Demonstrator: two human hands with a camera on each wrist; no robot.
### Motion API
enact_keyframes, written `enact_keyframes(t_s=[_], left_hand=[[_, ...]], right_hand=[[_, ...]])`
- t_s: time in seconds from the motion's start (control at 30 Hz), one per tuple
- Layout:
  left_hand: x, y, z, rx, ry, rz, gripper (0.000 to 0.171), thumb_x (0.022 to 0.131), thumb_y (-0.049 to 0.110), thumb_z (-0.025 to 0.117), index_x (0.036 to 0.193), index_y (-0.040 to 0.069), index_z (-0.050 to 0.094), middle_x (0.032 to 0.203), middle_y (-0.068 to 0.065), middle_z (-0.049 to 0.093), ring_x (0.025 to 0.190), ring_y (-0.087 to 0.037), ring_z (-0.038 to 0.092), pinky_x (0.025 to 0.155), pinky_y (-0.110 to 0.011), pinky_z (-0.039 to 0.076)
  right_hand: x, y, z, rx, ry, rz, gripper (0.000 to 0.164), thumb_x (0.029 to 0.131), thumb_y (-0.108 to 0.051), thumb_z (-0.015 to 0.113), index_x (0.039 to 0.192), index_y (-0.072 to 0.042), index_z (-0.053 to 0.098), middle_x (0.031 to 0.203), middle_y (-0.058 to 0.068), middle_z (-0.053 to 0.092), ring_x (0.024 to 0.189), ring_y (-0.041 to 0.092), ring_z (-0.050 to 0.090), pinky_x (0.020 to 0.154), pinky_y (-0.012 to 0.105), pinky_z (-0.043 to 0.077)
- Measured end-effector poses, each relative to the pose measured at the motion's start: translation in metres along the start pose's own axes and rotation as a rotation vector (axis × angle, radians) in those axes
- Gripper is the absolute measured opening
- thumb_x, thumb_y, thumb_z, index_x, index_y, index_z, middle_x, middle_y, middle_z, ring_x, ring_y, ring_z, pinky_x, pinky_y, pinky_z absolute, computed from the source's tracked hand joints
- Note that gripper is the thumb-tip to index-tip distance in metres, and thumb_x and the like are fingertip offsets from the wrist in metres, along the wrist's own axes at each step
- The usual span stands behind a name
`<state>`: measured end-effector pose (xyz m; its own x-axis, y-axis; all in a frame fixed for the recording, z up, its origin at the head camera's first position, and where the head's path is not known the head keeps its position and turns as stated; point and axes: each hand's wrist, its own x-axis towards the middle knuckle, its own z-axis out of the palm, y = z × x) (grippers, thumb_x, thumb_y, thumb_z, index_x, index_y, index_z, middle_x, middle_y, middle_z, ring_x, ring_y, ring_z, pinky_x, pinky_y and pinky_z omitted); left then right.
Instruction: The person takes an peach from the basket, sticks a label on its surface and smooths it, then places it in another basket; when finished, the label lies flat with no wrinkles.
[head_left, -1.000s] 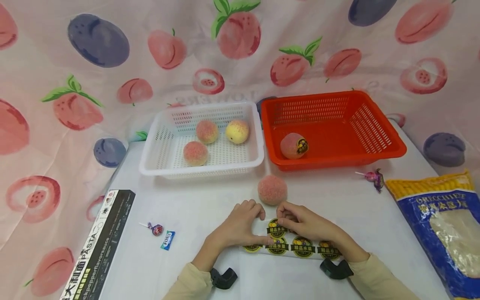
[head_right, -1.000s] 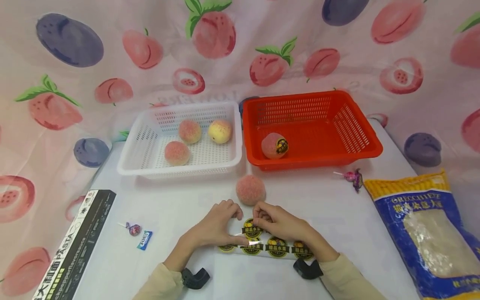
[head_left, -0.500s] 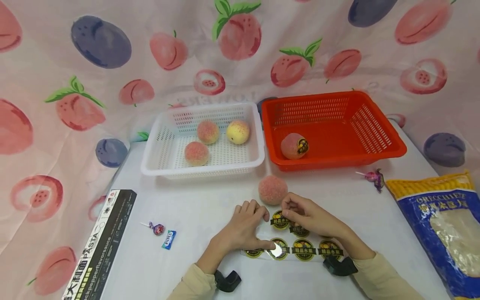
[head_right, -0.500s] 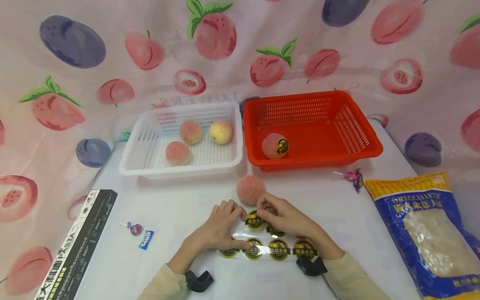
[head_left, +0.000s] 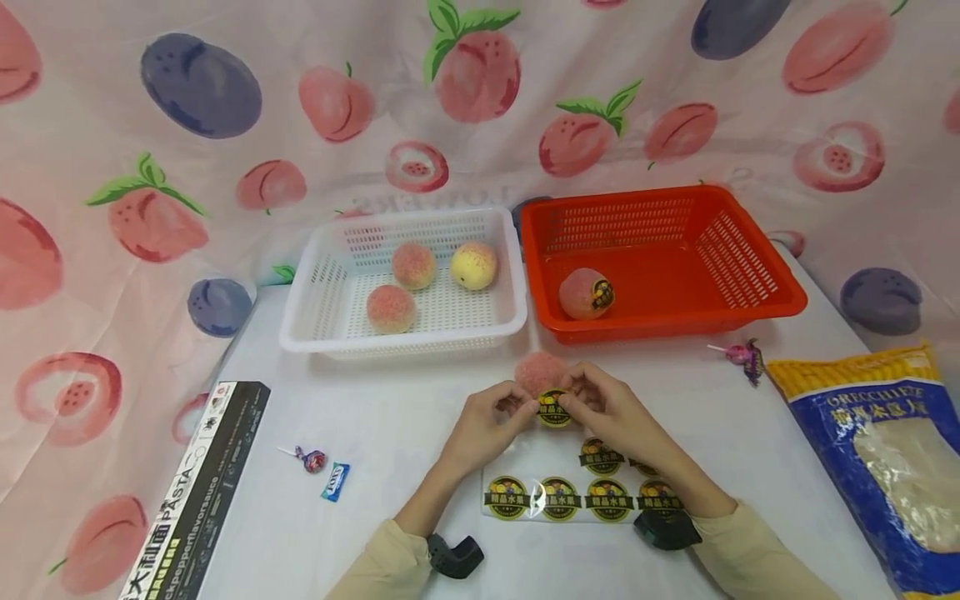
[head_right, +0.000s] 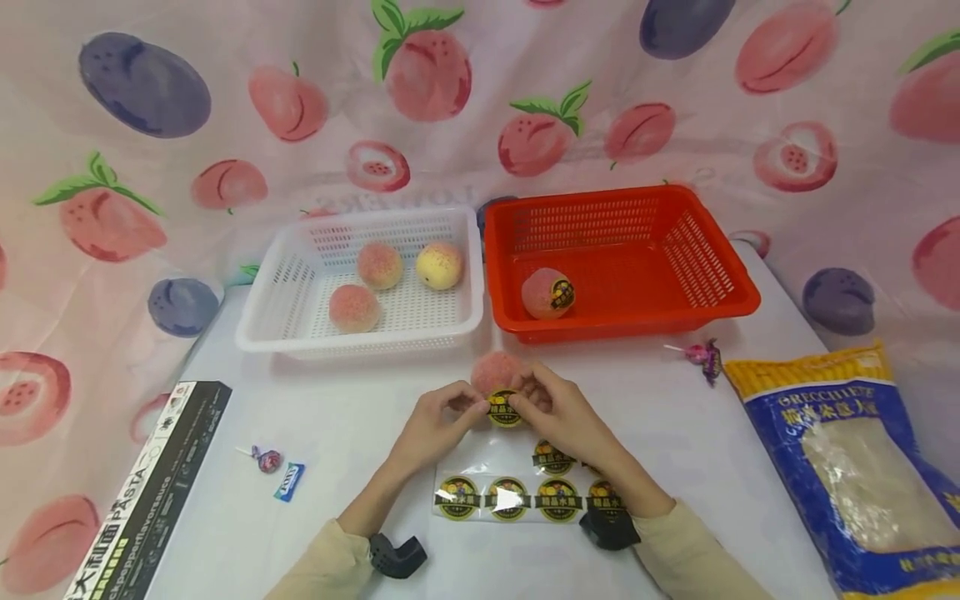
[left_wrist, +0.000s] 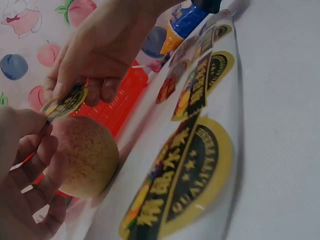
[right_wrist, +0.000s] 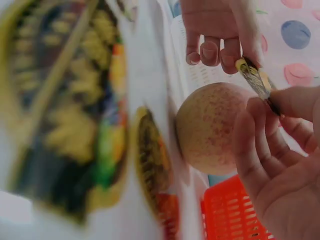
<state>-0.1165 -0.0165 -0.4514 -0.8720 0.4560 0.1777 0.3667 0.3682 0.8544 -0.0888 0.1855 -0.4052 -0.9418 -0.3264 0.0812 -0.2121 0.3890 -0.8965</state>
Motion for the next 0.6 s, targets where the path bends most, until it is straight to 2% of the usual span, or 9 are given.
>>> enact_keyframes(t_s=[0.13,0.23,0.37,0.5,0.6], left_hand=[[0.007,0.003,0.001,0.038,0.092,-0.016,0.014,0.086,0.033,0.054,0.085,0.020,0.060,0.075,0.008,0.060,0.069,-0.003,0.054,0.065,-0.025,0.048],[0.011,0.004,0.002,0.115,0.140,-0.024,0.009,0.084,0.028,0.055,0.080,0.021,0.059,0.070,0.008,0.058,0.064,-0.003,0.051,0.059,-0.021,0.046],[0.013,0.004,0.002,0.216,0.171,-0.049,0.007,0.081,0.027,0.056,0.076,0.022,0.054,0.066,0.009,0.054,0.058,-0.002,0.049,0.052,-0.016,0.040],[0.014,0.004,0.002,0.235,0.203,-0.046,0.015,0.078,0.028,0.059,0.087,0.020,0.050,0.074,0.006,0.051,0.064,-0.006,0.048,0.054,-0.017,0.039],[0.018,0.002,0.003,0.210,0.236,0.025,0.033,0.077,0.030,0.062,0.106,0.018,0.049,0.093,-0.001,0.049,0.082,-0.012,0.049,0.066,-0.022,0.041]], right_hand=[[0.010,0.000,0.001,0.024,0.054,0.026,0.023,0.085,-0.011,0.057,0.105,-0.003,0.047,0.078,0.013,0.056,0.063,0.017,0.053,0.054,0.022,0.046],[0.016,0.008,0.002,0.038,0.070,0.047,0.031,0.085,-0.015,0.058,0.110,-0.005,0.042,0.074,0.011,0.055,0.060,0.015,0.051,0.052,0.021,0.043],[0.021,0.020,0.004,-0.025,0.100,0.078,0.038,0.083,-0.026,0.061,0.111,-0.012,0.041,0.070,0.004,0.051,0.059,0.012,0.046,0.050,0.020,0.039],[0.023,0.026,0.005,-0.096,0.125,0.089,0.038,0.081,-0.035,0.062,0.109,-0.018,0.043,0.067,0.002,0.047,0.057,0.012,0.044,0.049,0.021,0.036],[0.024,0.028,0.005,-0.156,0.142,0.079,0.036,0.079,-0.038,0.062,0.107,-0.022,0.045,0.067,-0.001,0.047,0.058,0.011,0.045,0.050,0.021,0.037]])
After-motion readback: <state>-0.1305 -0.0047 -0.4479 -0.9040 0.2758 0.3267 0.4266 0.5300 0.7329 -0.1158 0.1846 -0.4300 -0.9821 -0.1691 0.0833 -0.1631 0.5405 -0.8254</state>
